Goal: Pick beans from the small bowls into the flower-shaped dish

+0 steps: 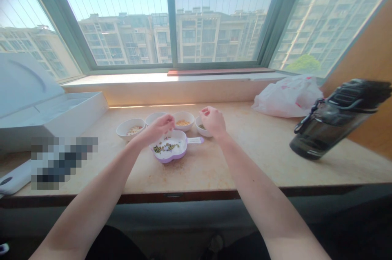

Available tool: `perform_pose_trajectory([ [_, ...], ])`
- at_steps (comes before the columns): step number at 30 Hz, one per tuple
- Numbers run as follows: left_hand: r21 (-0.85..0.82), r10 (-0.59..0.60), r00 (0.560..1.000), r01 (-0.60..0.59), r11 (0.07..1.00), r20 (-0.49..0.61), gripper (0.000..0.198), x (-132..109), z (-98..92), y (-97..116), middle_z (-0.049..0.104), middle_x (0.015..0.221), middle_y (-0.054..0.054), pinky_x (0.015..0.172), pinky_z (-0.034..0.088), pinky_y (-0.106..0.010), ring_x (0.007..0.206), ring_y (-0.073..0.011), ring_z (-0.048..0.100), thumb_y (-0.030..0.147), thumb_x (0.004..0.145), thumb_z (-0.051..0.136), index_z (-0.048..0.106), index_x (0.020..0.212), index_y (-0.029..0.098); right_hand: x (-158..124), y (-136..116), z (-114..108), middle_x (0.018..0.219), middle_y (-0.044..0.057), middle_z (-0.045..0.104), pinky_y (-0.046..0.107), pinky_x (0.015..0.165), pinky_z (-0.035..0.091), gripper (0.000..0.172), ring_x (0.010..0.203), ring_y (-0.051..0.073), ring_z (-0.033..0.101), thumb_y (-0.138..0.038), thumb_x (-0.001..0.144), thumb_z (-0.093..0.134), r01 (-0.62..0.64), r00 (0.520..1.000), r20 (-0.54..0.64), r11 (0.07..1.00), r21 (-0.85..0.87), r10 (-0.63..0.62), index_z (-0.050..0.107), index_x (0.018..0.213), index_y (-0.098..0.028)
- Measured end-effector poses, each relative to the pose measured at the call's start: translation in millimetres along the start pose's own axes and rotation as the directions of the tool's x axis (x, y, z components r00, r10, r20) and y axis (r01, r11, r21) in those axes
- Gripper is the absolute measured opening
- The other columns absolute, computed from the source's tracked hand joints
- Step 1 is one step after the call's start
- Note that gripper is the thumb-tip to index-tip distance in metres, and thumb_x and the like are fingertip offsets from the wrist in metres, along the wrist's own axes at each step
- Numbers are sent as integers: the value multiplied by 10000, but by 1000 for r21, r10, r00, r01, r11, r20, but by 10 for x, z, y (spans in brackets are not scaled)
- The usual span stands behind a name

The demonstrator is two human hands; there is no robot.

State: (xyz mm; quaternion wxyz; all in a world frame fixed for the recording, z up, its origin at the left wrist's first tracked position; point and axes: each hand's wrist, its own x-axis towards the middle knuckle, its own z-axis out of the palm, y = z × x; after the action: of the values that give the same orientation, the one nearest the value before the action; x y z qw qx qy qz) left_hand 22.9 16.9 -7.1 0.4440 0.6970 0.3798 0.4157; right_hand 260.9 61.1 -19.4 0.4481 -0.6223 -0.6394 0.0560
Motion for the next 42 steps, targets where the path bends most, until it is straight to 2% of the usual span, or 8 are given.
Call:
perform_pose_trajectory([
  [4, -457, -16, 997, 49, 888, 75, 233, -31, -16, 161, 492, 727, 22, 597, 342, -232, 614, -99, 427, 339, 897, 690, 521, 828, 195, -10, -17, -4, 865, 93, 748, 365, 811, 495, 152, 799, 229, 673, -308, 876, 646, 14, 1000, 12, 999, 36, -15, 731, 851, -185],
  [8, -639, -76, 980, 176, 749, 181, 278, -59, 1, 191, 399, 694, 42, 549, 309, -220, 578, -83, 371, 310, 848, 762, 515, 808, 189, -16, -21, 8, 870, 89, 749, 371, 811, 498, 151, 787, 227, 670, -312, 870, 646, 27, 999, 31, 996, 80, -29, 733, 857, -188],
  [11, -657, -89, 969, 223, 720, 231, 275, -62, 2, 170, 383, 691, 43, 532, 302, -225, 569, -82, 361, 300, 843, 769, 526, 797, 179, -29, -42, 24, 886, 90, 751, 364, 813, 502, 146, 788, 216, 668, -310, 859, 653, 45, 997, 59, 988, 150, -55, 731, 855, -186],
  [14, -631, -112, 956, 264, 730, 270, 277, -59, -2, 152, 388, 687, 40, 530, 313, -230, 567, -84, 368, 304, 850, 763, 528, 780, 175, -73, -101, 23, 909, 84, 749, 321, 717, 505, 201, 731, 181, 647, -358, 844, 675, 39, 975, 193, 942, 334, -109, 733, 907, -176],
  [18, -595, -145, 945, 300, 745, 294, 285, -60, 33, 126, 399, 682, 36, 527, 313, -225, 565, -79, 368, 310, 852, 763, 528, 771, 169, -178, -216, -20, 895, 41, 733, 267, 576, 457, 362, 602, 120, 579, -457, 810, 721, -39, 865, 433, 826, 562, -254, 741, 1057, -193],
  [23, -549, -174, 916, 361, 754, 363, 282, -58, 107, 54, 431, 682, 29, 530, 311, -220, 566, -76, 378, 323, 833, 775, 549, 783, 162, -278, -314, -44, 637, -15, 624, 257, 547, 434, 426, 572, 117, 534, -502, 739, 793, -136, 776, 553, 775, 617, -303, 768, 1021, -185],
  [32, -509, -214, 906, 387, 769, 365, 297, -37, 152, -2, 454, 661, 34, 539, 284, -233, 566, -69, 386, 310, 769, 818, 562, 764, 159, -301, -372, -61, 606, -1, 625, 262, 533, 426, 429, 559, 104, 502, -525, 627, 864, -227, 780, 578, 753, 617, -239, 799, 837, -157],
  [42, -553, -205, 951, 303, 777, 233, 247, -13, 180, -31, 502, 673, 16, 547, 288, -228, 582, -65, 410, 298, 749, 808, 632, 786, 129, -245, -296, -44, 601, -8, 620, 260, 529, 396, 364, 547, 121, 530, -524, 753, 759, -63, 812, 509, 823, 565, -287, 762, 864, -178],
])
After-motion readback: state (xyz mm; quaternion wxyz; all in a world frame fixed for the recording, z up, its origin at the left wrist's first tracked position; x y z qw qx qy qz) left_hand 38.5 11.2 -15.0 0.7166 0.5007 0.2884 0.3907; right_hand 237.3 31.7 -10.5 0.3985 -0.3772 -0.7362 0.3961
